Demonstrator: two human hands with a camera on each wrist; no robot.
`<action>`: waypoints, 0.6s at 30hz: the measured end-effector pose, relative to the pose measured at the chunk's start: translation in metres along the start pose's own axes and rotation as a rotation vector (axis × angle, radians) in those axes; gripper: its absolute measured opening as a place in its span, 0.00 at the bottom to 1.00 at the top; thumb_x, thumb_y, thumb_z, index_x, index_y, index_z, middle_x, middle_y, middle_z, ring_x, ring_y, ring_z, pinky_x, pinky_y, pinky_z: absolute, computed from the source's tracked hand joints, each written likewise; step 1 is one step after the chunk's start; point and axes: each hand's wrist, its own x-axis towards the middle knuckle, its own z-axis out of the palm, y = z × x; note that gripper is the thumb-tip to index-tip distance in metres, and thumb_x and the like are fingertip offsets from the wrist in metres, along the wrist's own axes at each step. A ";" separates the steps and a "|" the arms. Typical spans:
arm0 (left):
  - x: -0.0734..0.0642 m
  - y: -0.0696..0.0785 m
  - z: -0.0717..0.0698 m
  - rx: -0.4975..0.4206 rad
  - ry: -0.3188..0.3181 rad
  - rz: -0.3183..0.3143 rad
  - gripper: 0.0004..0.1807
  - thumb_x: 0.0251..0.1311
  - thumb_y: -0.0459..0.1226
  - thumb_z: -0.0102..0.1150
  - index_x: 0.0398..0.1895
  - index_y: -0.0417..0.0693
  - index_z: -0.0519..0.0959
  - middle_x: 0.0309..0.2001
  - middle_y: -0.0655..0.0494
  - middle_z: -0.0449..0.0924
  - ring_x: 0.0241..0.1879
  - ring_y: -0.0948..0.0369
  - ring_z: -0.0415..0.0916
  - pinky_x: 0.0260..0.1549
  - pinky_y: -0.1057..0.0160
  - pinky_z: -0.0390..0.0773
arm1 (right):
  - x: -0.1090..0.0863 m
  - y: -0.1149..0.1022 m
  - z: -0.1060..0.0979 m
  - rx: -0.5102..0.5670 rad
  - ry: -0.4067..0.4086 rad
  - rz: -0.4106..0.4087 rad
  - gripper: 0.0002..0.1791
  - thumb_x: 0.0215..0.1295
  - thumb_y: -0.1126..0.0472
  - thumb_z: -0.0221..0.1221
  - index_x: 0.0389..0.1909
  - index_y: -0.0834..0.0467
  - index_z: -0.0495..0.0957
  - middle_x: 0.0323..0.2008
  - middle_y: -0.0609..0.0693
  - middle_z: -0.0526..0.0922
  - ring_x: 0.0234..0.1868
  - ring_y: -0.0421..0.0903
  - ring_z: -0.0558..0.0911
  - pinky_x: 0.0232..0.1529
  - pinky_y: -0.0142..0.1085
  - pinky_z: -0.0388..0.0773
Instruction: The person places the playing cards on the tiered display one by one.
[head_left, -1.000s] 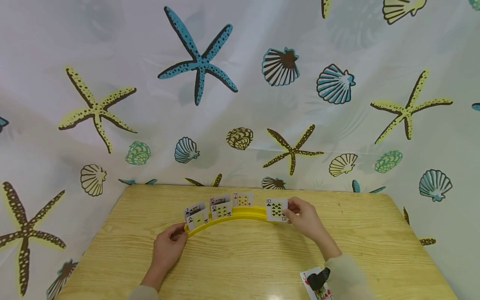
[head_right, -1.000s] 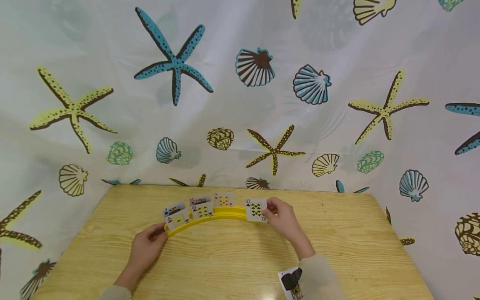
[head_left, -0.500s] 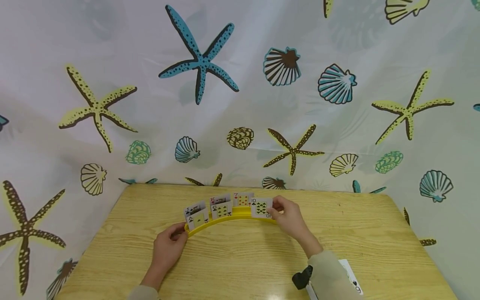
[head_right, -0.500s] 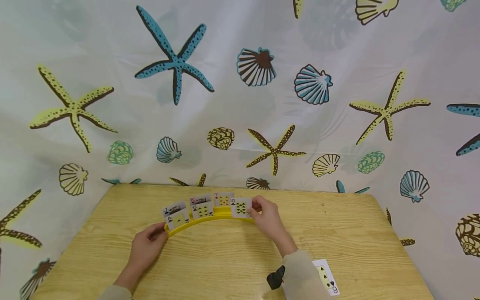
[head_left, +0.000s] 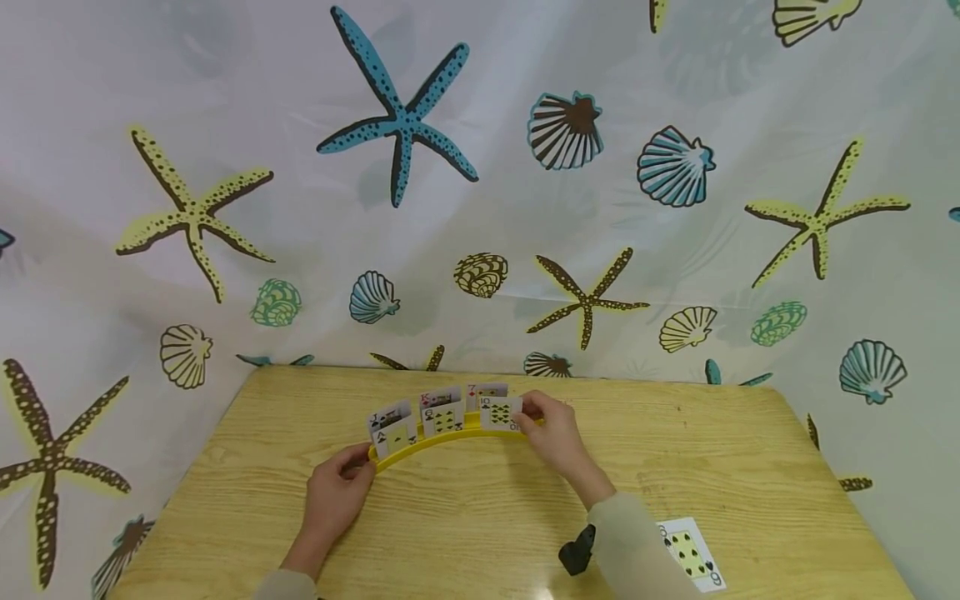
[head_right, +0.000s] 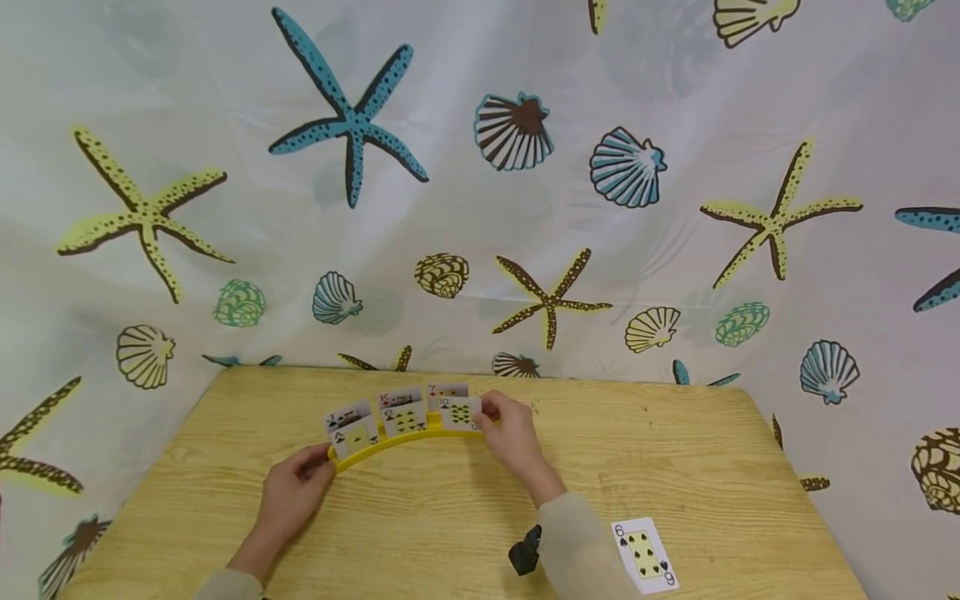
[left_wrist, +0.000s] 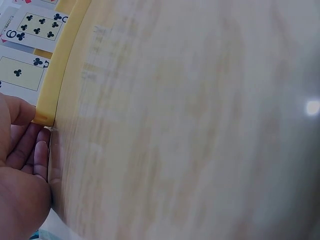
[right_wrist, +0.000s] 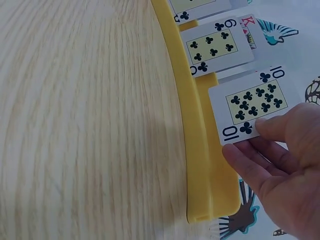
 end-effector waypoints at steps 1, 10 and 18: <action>0.000 0.000 0.000 -0.002 0.002 0.004 0.18 0.70 0.32 0.61 0.60 0.39 0.84 0.54 0.39 0.88 0.42 0.65 0.85 0.39 0.77 0.79 | 0.001 0.000 0.002 0.000 0.001 0.000 0.05 0.72 0.68 0.64 0.45 0.64 0.84 0.40 0.56 0.88 0.43 0.52 0.86 0.41 0.40 0.85; -0.001 0.000 0.000 -0.021 0.004 0.014 0.17 0.70 0.31 0.61 0.60 0.39 0.85 0.53 0.39 0.88 0.42 0.64 0.85 0.39 0.77 0.80 | 0.004 -0.001 0.014 -0.007 0.014 0.010 0.03 0.72 0.68 0.64 0.43 0.64 0.84 0.37 0.55 0.88 0.40 0.48 0.84 0.41 0.37 0.82; -0.001 0.000 0.000 -0.023 -0.002 0.006 0.17 0.71 0.32 0.61 0.60 0.38 0.84 0.53 0.39 0.88 0.41 0.68 0.84 0.39 0.76 0.80 | 0.007 -0.002 0.017 -0.034 -0.001 -0.014 0.03 0.72 0.69 0.64 0.42 0.64 0.84 0.37 0.56 0.88 0.39 0.48 0.84 0.38 0.36 0.82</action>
